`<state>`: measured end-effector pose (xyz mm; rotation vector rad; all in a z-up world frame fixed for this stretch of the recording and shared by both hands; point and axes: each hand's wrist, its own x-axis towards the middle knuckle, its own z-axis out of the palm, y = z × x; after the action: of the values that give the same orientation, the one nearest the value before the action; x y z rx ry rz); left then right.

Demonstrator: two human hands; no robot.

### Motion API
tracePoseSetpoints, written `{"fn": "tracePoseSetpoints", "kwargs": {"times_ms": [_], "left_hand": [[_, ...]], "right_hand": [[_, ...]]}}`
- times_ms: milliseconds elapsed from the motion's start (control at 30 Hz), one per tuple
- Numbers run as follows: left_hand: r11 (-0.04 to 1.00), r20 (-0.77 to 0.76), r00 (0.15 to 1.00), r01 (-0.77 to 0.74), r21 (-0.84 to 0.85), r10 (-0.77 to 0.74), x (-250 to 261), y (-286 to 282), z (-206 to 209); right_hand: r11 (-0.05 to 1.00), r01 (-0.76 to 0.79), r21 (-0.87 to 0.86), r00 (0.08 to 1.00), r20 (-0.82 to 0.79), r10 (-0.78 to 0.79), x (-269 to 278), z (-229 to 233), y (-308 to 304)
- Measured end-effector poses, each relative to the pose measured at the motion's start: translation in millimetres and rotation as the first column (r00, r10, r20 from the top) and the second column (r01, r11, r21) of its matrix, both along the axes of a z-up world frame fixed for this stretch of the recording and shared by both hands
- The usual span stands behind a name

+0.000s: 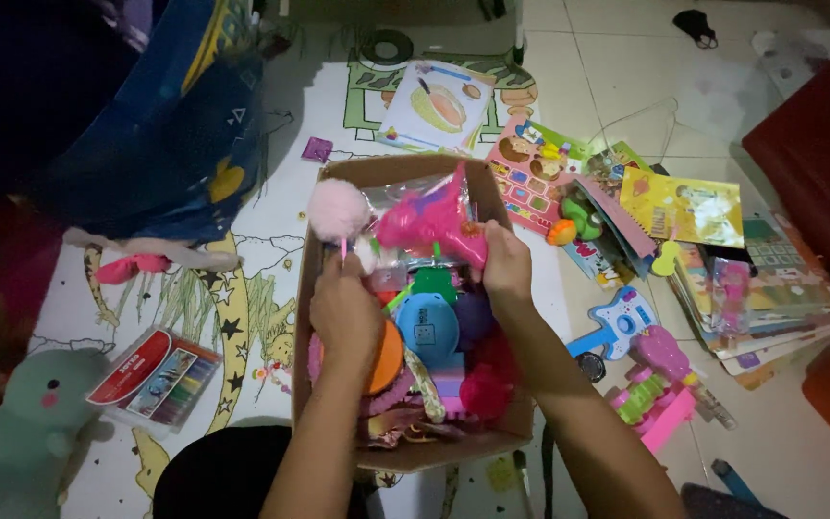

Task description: The person packs various children's toys and stationery items into a cardboard box. They place plastic toys, a toy guitar, notebooks, and other small items into the box one by one, arranging them to fit.

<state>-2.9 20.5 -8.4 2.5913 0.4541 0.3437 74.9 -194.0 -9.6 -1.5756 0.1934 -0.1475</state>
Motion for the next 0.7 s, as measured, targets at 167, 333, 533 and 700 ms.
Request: {"fn": "tracePoseSetpoints", "kwargs": {"times_ms": [167,333,533,700], "left_hand": [[1.000,-0.004,1.000,-0.012,0.021,0.012,-4,-2,9],[0.999,-0.040,0.999,-0.003,0.038,0.004,-4,-2,11],[0.996,-0.048,0.999,-0.020,0.084,0.024,-4,-2,10],[0.996,-0.054,0.998,-0.016,0.085,0.021,3,1,-5]], "right_hand": [[0.976,0.004,-0.216,1.000,0.005,-0.003,-2,2,3],[0.896,-0.090,-0.434,0.989,0.066,0.131,-3,-15,1],[0.995,-0.043,-0.094,0.999,-0.023,0.041,21,-56,-4],[0.991,-0.074,-0.107,0.996,-0.055,0.069,7,-23,-6]]}}
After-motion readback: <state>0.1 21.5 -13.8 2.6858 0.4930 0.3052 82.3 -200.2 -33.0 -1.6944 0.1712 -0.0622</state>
